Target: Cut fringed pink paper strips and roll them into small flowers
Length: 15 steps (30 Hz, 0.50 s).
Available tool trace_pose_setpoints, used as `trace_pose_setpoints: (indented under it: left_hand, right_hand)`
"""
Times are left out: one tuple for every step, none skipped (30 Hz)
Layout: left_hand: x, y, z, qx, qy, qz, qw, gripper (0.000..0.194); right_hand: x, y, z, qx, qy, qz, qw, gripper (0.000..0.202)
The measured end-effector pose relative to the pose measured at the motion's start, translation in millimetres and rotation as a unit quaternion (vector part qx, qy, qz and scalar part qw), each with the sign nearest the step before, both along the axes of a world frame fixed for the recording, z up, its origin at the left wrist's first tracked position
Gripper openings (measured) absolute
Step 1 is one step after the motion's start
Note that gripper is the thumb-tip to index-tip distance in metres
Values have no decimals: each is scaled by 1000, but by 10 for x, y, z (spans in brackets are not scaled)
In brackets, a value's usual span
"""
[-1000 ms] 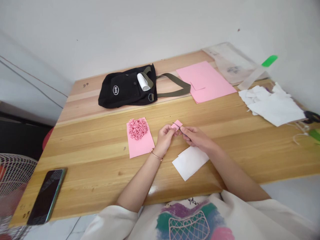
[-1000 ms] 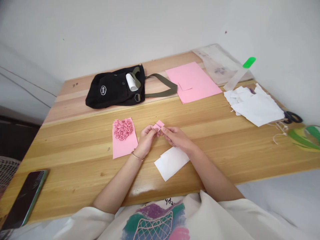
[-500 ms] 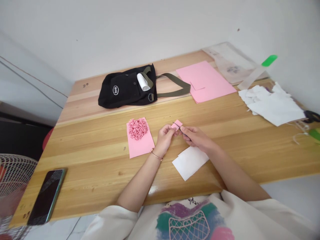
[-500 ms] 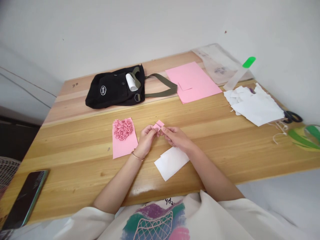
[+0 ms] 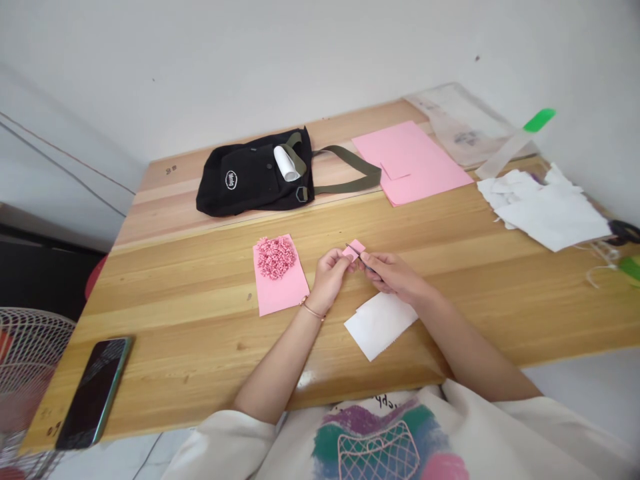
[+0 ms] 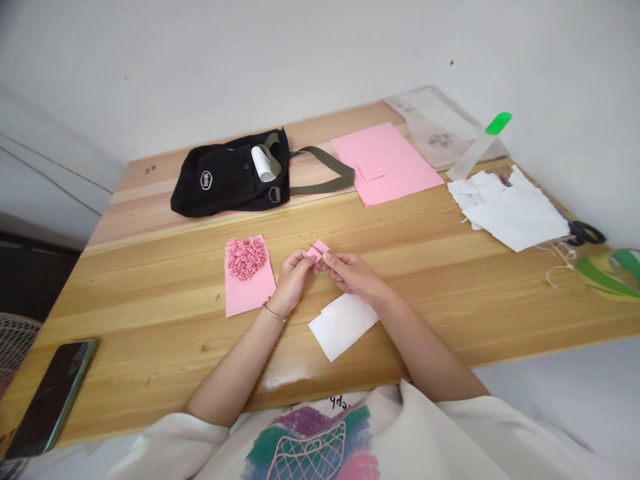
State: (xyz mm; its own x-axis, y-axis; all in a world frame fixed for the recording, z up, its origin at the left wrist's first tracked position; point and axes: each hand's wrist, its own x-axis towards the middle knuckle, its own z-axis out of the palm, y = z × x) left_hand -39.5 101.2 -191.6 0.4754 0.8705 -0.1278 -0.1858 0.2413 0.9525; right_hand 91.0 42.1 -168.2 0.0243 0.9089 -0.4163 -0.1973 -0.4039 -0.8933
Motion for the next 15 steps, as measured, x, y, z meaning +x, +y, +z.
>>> trace_pose_setpoints:
  left_hand:
    - [1,2,-2,0,0,0,1000,18]
    - [1,3,-4,1,0,-1,1000,18]
    - [1,4,-7,1,-1,-1,1000,18]
    - [1,5,-9,1,-1,-1,1000,18]
    - [1,5,-10,1,-1,-2,1000,18]
    - [1,4,-12,1,-2,-2,1000,18]
    - [0,3,-12,1,-3,-2,1000,18]
    - [0,2,-13,1,-3,-1,1000,19]
    - [0,1,-13,2,-4,-1,1000,19]
    - [0,0,-13,2,-5,0,1000,19]
    - [1,0,-13,1,-6,0,1000,19]
    - [1,0,-14,1,-6,0,1000,18]
    - [2,0,-15,1,-7,1,1000,18]
    - [3,1,-17,1,-7,0,1000,18]
    - [4,2,-19,1,-8,0,1000,18]
  right_hand:
    - [4,1,-5,0,0,0,1000,38]
    - [7,2,-9,-1,-1,0,1000,38]
    - [10,3,-12,-1,-1,-1,1000,38]
    - [11,3,-12,-1,-2,-1,1000,38]
    - [11,3,-12,-1,-1,0,1000,38]
    - [10,3,-10,0,0,0,1000,38]
    - [8,3,-8,2,2,0,1000,38]
    - [5,2,-6,4,4,-1,1000,38]
    - [2,1,-5,5,6,-2,1000,38]
    - [-1,0,-5,6,8,-3,1000,39]
    - [-3,0,-5,7,10,-4,1000,39]
    - [-4,0,-6,7,11,-5,1000,40]
    - [-5,0,-8,8,11,-5,1000,41]
    - [-6,1,-9,8,11,-5,1000,42]
    - [-6,3,-12,8,12,-5,1000,42]
